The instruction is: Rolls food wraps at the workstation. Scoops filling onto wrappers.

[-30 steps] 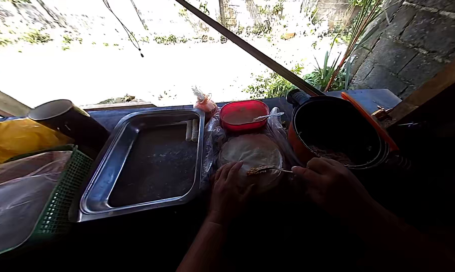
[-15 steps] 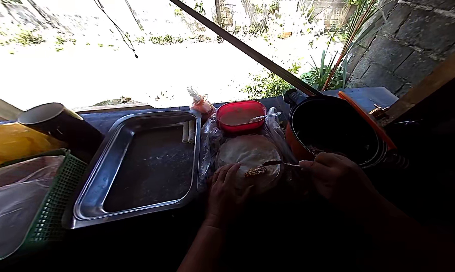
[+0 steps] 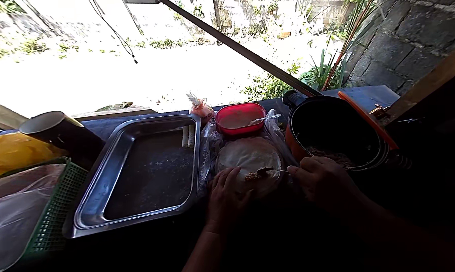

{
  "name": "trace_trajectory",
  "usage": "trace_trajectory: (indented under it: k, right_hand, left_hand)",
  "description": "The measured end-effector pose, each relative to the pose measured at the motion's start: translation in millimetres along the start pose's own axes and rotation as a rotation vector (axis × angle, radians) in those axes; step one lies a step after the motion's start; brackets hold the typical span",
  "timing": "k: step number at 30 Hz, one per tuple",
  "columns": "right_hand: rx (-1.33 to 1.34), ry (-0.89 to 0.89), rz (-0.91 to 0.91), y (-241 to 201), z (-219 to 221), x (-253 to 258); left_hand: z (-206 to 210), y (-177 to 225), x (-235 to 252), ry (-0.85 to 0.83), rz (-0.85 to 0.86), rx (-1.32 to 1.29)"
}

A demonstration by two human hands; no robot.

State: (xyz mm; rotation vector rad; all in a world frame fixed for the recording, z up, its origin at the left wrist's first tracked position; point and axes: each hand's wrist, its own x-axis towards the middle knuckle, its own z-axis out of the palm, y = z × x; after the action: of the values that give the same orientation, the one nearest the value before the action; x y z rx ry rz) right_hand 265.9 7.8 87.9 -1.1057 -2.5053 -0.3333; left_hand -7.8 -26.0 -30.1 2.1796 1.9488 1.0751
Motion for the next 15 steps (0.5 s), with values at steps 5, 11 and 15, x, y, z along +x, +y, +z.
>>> trace_trajectory:
  k: [5, 11, 15]
  right_hand:
    - [-0.022, 0.009, 0.012, 0.7, 0.2, 0.1]
    - [-0.014, -0.001, 0.027, -2.7, -12.9, -1.3]
    - [-0.016, 0.017, 0.002, -9.9, -9.2, 2.9]
  left_hand:
    - [-0.5, 0.3, -0.8, -0.008, -0.007, 0.003]
    - [0.1, -0.6, -0.8, -0.002, -0.004, 0.005]
    - [0.0, -0.1, 0.8, -0.008, -0.004, 0.005]
